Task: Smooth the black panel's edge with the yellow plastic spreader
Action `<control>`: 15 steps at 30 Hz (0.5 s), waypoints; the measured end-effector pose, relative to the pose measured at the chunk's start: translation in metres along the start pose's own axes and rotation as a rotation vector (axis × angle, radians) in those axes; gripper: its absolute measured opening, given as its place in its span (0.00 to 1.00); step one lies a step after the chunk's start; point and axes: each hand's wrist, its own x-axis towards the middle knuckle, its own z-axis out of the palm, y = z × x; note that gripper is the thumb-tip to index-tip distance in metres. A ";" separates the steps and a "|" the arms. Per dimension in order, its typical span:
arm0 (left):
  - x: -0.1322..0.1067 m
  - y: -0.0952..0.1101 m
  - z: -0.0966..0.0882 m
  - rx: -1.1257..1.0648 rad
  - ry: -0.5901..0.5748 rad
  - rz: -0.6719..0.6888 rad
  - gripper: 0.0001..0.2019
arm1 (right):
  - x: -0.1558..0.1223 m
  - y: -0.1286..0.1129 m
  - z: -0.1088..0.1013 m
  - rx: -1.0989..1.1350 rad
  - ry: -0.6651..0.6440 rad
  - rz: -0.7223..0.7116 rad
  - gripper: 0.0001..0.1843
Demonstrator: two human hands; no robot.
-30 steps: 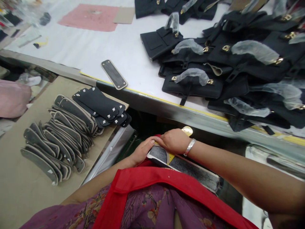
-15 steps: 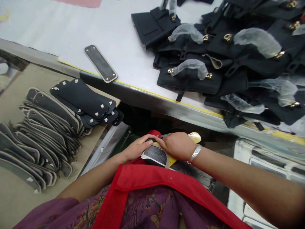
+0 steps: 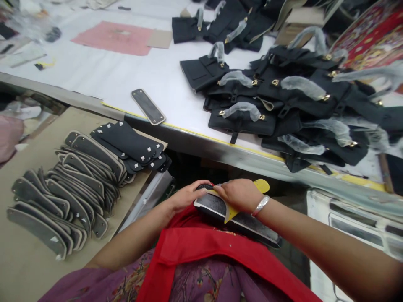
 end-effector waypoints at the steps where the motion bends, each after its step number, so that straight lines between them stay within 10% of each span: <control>1: -0.002 -0.001 -0.004 -0.070 0.000 0.011 0.21 | -0.006 0.002 -0.001 -0.002 0.006 0.026 0.31; 9: -0.020 0.001 -0.034 0.133 0.244 -0.029 0.16 | -0.083 0.010 -0.003 0.771 -0.072 0.274 0.22; 15: -0.043 -0.001 -0.018 -0.151 -0.105 -0.123 0.26 | -0.109 -0.026 0.023 1.390 -0.103 0.321 0.24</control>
